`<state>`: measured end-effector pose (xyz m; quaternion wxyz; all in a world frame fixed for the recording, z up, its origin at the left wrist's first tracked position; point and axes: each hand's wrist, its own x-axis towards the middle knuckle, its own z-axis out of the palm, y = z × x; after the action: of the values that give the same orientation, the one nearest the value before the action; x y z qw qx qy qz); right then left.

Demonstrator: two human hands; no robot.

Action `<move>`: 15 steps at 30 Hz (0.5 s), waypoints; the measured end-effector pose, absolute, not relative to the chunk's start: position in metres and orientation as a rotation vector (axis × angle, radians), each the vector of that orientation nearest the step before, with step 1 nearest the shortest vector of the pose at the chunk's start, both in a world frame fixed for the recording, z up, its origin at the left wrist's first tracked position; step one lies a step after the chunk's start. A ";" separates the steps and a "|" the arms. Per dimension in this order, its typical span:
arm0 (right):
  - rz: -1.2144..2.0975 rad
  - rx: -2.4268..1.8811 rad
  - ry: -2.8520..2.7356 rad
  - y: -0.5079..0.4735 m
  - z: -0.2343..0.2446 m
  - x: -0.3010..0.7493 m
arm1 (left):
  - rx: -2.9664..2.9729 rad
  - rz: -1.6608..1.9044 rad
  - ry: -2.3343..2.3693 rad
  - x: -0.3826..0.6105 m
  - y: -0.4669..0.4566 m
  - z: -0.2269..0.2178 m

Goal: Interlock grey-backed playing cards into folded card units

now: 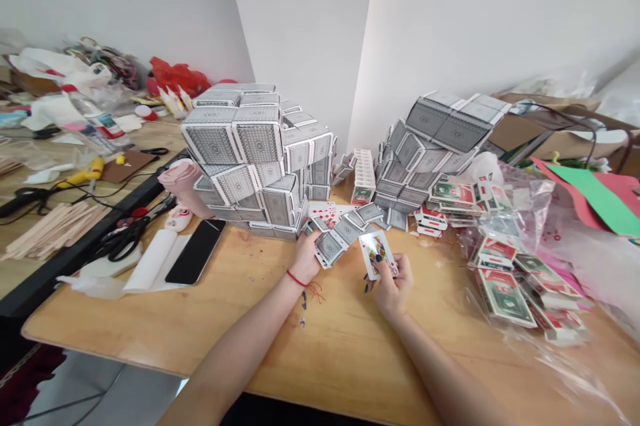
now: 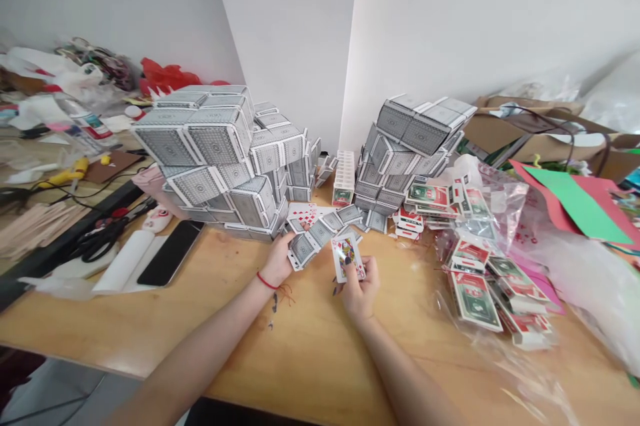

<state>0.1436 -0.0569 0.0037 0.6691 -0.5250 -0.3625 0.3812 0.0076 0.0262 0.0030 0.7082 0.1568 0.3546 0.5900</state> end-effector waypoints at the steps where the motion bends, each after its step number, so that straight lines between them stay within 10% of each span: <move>1: 0.865 -1.172 -0.820 -0.058 0.004 0.143 | 0.355 1.310 0.788 0.007 0.026 0.003; 15: 1.269 -1.055 -0.981 -0.053 -0.001 0.138 | 0.380 1.331 0.776 0.006 0.023 0.005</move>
<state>0.1382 -0.0526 -0.0010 0.5737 -0.4500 -0.4187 0.5413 0.0056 0.0231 0.0050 0.7013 0.1707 0.3485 0.5979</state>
